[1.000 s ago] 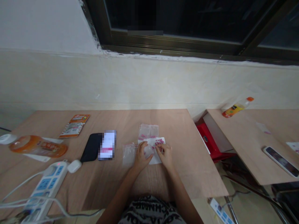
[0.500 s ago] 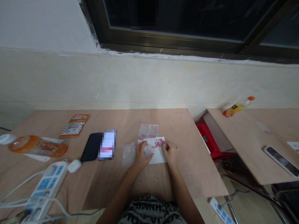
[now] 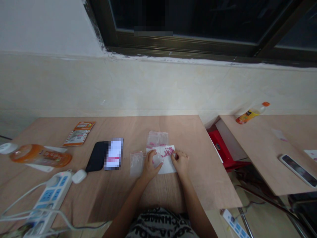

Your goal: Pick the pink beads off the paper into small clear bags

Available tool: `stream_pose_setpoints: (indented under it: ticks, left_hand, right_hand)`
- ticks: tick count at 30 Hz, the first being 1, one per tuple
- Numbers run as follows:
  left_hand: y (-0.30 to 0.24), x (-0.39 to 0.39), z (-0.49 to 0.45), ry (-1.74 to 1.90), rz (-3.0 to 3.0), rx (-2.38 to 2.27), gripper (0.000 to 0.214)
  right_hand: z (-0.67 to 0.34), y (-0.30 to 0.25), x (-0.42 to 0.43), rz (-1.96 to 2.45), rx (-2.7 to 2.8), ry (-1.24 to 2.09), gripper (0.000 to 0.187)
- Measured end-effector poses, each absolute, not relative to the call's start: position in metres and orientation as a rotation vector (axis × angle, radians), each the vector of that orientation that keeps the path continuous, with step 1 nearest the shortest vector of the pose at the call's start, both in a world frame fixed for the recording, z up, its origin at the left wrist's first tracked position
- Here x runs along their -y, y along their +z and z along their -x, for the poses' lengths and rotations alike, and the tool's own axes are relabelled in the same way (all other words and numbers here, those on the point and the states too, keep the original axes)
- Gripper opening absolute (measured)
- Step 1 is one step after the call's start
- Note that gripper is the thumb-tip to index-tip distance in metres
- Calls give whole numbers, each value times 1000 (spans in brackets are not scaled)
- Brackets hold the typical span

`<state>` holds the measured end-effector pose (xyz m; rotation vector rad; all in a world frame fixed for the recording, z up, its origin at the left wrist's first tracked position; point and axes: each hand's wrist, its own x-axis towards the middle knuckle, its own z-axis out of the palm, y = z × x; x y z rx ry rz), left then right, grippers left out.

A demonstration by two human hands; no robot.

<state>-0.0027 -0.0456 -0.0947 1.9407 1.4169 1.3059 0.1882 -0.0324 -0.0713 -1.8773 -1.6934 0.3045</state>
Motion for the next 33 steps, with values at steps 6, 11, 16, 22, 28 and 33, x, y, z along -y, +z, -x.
stream_pose_setpoints:
  ticks: [6,11,16,22,28,33]
  left_hand:
    - [-94,46,2,1305,-1933,-1423,69]
    - [-95,46,2,1317,-1948,-1413,68]
    - [-94,46,2,1309,-1941,-1405,69]
    - [-93,46,2,1336,-1945,-1374,67]
    - [-97,46,3,1310,-1935,-1384,69]
    - [-99,46,3,1273,-1918,-1415,70]
  right_hand:
    - [-188,-70,33,1876,1659,305,28]
    - [-187,-69,35,1822,1635,323,32]
    - [-175,-63,35,1677,1617,433,32]
    - [-158,-62,33,1458,1740,646,30]
    - [-180,-67,24,1644,1633,498,30]
    - [-197,-71,18,1818,1610,328,32]
